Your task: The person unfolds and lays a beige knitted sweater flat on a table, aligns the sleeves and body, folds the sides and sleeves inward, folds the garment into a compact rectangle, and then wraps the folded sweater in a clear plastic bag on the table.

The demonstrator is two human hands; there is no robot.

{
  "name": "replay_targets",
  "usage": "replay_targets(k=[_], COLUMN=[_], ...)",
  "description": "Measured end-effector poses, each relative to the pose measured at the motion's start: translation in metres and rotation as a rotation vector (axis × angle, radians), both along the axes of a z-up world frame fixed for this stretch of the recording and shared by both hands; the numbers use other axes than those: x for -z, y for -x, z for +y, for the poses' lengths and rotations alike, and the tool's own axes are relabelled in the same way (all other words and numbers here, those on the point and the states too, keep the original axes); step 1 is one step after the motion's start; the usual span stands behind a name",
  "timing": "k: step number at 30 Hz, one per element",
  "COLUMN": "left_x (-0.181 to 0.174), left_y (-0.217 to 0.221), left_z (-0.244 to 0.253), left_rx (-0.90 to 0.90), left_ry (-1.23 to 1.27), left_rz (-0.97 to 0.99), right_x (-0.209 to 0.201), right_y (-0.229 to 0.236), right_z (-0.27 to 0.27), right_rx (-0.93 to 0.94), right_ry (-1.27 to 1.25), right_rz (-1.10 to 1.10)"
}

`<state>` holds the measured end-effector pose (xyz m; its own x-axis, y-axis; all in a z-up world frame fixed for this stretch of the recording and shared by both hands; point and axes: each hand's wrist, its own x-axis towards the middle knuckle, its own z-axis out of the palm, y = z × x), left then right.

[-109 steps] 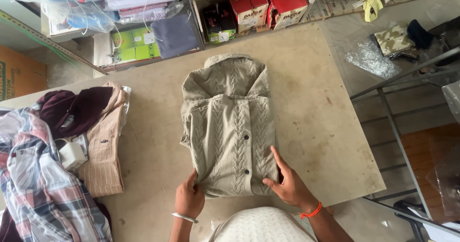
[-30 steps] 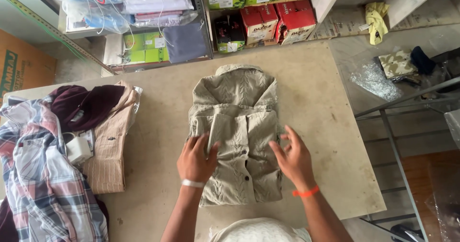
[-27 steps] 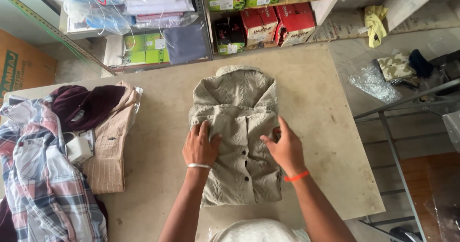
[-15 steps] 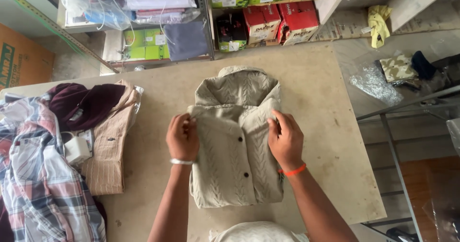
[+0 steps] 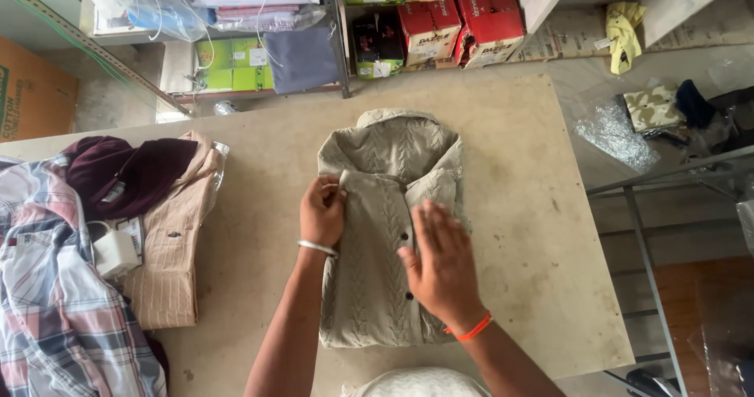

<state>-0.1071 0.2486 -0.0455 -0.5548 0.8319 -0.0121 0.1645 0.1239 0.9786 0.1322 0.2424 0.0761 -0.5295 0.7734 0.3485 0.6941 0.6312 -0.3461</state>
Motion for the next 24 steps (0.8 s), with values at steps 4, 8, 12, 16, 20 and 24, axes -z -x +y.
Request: replay_targets(k=[4,8,12,16,20,24], left_x=[0.000,-0.056,-0.075,-0.058,-0.036,-0.043], left_y=[0.001,-0.017,-0.041,-0.064,-0.060,-0.055], left_z=[0.010,0.003,-0.004,-0.001,0.008,0.014], left_rx=[-0.053,-0.038,-0.008,0.110,0.225,0.247], left_ry=[0.088,0.165,0.077,0.077,0.249,0.342], left_rz=[-0.193,0.174,0.884,1.048,1.004,1.001], right_x=[0.040,0.055,0.034,0.034,0.065,0.071], right_y=[0.002,0.000,0.003,0.011,0.015,0.017], right_z=[-0.009,-0.012,-0.009,0.014,0.042,0.055], right_rx=[-0.056,-0.032,0.006,0.007,0.047,0.086], right_ry=[0.093,0.159,0.145,0.108,0.044,0.037], right_rz=[-0.173,-0.269,-0.290,-0.168,-0.151,-0.167])
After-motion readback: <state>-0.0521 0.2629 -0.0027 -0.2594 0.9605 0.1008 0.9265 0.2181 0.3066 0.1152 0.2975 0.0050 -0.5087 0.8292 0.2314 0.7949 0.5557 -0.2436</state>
